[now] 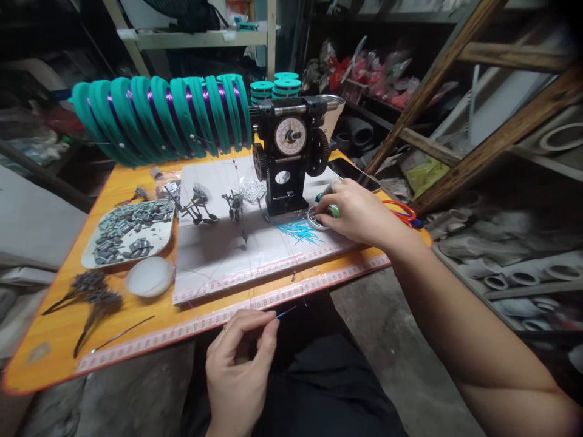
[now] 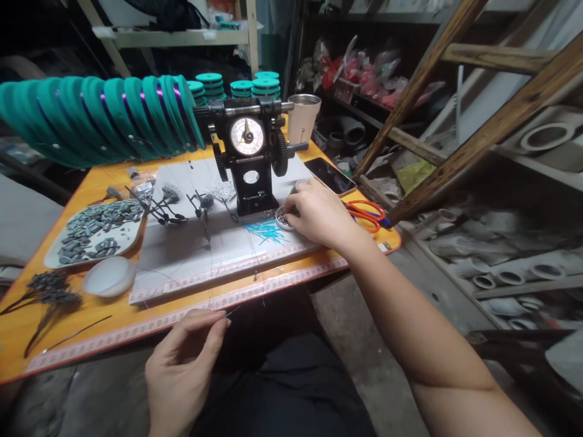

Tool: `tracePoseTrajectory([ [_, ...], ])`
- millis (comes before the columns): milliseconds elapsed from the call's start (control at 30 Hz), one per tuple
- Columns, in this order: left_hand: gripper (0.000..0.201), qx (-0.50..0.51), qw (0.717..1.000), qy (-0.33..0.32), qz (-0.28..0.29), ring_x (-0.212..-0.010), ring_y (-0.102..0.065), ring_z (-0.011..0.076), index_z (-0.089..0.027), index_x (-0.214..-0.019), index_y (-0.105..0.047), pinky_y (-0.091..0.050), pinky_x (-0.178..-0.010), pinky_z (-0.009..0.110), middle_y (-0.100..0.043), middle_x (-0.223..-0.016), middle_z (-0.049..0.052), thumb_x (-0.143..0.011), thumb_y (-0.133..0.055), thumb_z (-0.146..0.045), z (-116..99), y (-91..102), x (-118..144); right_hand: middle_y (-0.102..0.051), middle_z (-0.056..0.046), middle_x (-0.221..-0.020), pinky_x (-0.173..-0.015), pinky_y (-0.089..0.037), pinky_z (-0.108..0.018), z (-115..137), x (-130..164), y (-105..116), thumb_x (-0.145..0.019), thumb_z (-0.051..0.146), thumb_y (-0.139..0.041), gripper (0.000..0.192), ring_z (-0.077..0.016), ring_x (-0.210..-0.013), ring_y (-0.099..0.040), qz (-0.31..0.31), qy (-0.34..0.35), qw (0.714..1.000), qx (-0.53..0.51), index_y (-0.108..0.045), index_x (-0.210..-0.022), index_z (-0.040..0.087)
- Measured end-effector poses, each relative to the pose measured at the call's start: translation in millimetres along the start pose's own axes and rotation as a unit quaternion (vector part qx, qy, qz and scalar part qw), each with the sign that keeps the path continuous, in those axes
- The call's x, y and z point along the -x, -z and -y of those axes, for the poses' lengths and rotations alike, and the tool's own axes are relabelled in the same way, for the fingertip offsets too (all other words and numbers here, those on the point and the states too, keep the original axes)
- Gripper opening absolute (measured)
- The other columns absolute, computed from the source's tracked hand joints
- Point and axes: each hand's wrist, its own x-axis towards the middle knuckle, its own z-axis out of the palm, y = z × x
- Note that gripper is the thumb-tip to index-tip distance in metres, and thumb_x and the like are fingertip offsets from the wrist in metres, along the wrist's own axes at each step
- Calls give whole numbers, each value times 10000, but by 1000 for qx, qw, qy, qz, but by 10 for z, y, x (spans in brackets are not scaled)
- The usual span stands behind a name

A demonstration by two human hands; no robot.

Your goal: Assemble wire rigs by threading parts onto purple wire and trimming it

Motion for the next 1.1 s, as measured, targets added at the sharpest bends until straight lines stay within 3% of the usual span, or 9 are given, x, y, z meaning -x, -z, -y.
tracePoseTrajectory([
  [267, 100, 19, 1000, 7, -9, -734, -679, 133, -189, -862, -728, -578, -642, 197, -710, -807, 29, -795, -706, -118, -38, -5, -23, -615, -99, -821, -768, -464, -378, 82, 175, 86, -872, 216, -599, 157, -243, -833, -567, -83, -18, 996, -24, -745, -860, 160],
  [367, 97, 24, 1000, 13, -9, -731, -681, 133, -191, -854, -726, -574, -639, 193, -712, -802, 25, -793, -707, -117, -56, -11, -13, -630, -62, -814, -646, -448, -321, 314, 374, 149, -861, 268, -643, 117, -174, -703, -549, -130, -52, 976, -168, -733, -853, 193],
  [433, 91, 26, 999, 19, -8, -728, -678, 131, -192, -851, -724, -565, -625, 185, -710, -797, 23, -796, -704, -123, -70, -10, 1, -662, -47, -850, -553, -421, -284, 535, 559, 138, -852, 282, -664, 95, -142, -647, -540, -88, -83, 930, -347, -720, -828, 209],
  [533, 100, 27, 999, 21, -1, -729, -670, 124, -200, -863, -717, -553, -615, 176, -703, -795, 16, -807, -692, -121, -89, 3, 22, -687, -45, -853, -552, -457, -267, 852, 825, 44, -834, 320, -702, 109, -146, -679, -591, 1, -141, 819, -556, -718, -827, 212],
  [600, 113, 25, 1000, 18, 4, -729, -663, 119, -205, -871, -710, -546, -618, 173, -696, -797, 12, -810, -687, -112, -100, 14, 31, -694, -37, -823, -598, -490, -264, 995, 942, -28, -817, 317, -731, 95, -158, -734, -624, 28, -165, 760, -628, -728, -835, 224],
  [700, 115, 24, 999, 19, 10, -733, -655, 119, -202, -873, -702, -537, -618, 177, -685, -801, 15, -813, -684, -105, -118, 23, 44, -715, -31, -826, -695, -522, -272, 1095, 1015, -83, -814, 290, -744, 58, -165, -808, -652, 22, -181, 714, -676, -744, -844, 241],
  [1100, 152, 39, 999, 20, 25, -738, -638, 111, -215, -902, -693, -525, -632, 185, -669, -806, 5, -825, -669, -85, -150, 45, 75, -731, -36, -856, -796, -543, -302, 1120, 1059, -101, -796, 320, -758, 88, -182, -870, -671, 28, -212, 697, -685, -758, -837, 243],
])
